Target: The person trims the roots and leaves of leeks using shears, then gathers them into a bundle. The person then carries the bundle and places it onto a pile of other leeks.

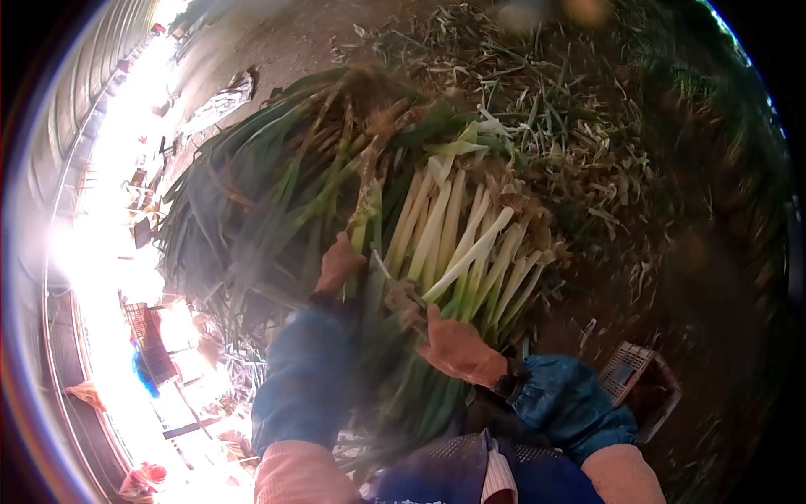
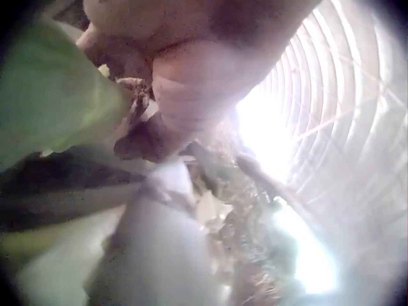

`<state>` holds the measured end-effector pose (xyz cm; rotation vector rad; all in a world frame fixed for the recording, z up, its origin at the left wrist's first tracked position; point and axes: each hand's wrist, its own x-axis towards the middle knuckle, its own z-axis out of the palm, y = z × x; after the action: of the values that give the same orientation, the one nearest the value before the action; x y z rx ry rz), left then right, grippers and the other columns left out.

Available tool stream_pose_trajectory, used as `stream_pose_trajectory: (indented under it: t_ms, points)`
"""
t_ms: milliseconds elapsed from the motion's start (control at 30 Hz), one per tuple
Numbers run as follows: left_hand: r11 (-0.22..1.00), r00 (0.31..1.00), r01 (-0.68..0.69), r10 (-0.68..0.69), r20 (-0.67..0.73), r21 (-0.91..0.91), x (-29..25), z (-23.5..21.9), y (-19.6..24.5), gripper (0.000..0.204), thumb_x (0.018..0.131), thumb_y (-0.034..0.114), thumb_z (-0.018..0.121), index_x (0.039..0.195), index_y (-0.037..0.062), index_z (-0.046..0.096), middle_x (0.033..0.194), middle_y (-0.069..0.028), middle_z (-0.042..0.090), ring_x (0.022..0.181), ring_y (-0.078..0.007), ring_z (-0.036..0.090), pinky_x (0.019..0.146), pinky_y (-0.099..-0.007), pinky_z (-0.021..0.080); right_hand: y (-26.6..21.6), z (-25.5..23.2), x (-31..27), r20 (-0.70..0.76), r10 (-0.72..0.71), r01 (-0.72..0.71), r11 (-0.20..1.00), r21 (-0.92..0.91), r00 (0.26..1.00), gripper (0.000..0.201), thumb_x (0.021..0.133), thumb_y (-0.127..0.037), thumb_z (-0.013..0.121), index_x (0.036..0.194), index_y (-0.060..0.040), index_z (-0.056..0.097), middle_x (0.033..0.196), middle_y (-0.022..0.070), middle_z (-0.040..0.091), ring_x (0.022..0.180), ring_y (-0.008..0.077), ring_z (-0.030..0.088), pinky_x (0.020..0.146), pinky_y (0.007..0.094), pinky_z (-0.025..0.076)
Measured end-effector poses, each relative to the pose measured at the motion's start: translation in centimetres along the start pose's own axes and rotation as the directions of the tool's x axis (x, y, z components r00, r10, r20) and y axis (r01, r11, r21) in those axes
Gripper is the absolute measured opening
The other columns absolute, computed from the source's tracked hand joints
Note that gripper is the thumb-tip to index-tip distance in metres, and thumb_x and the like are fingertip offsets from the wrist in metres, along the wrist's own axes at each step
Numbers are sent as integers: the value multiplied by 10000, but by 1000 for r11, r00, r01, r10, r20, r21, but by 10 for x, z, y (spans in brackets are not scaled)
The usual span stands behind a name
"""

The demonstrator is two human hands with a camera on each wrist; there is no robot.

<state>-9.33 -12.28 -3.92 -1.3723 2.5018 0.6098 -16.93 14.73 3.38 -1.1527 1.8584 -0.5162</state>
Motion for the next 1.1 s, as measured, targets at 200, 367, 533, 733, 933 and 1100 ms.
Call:
stream_pose_trajectory:
  t_ms: [200,367,533,733,933,1100]
  points:
    - [679,965,77,133,226,-730,-35,-1,-16,499,702,60,602,1183,-2,482,817,-78,593,671,-181,568,618,-296,468,10,4,34,-158,-102,88,992,-95,982,573,807,-245,577,1138,161,346,718,247,606,687,399,618,633,461,495]
    - [750,929,165,100,356,-641,-46,23,-33,362,733,83,609,1077,0,532,775,-76,588,653,-157,559,589,-279,459,12,3,29,-126,46,-52,998,-47,991,590,804,-233,553,1186,159,334,752,261,604,692,420,607,643,480,489]
    - [692,882,270,101,459,-670,-88,24,-33,304,740,100,612,1020,0,549,792,-66,594,659,-151,559,584,-283,460,10,18,18,4,69,-69,997,-28,998,572,789,-228,538,1170,150,340,758,264,607,710,420,610,657,483,490]
    - [499,803,463,114,585,-732,-127,6,-10,365,758,90,606,1105,1,536,816,-41,595,674,-119,555,582,-253,455,24,14,69,-126,15,-28,995,-100,992,470,770,-155,536,1095,144,376,764,248,621,749,399,628,683,463,496]
    - [456,841,448,77,536,-769,-142,15,-7,362,776,66,594,1126,2,528,803,-36,595,662,-94,552,572,-233,451,11,5,42,3,90,-90,992,-86,996,456,767,-188,542,1064,120,382,814,261,615,801,409,614,716,468,488]
    - [480,858,429,48,511,-766,-139,37,-17,332,770,59,590,1092,-1,537,758,-48,584,613,-111,554,533,-239,444,18,3,56,2,33,-32,997,-65,999,420,769,-182,509,1040,121,400,853,289,606,835,427,603,748,475,478]
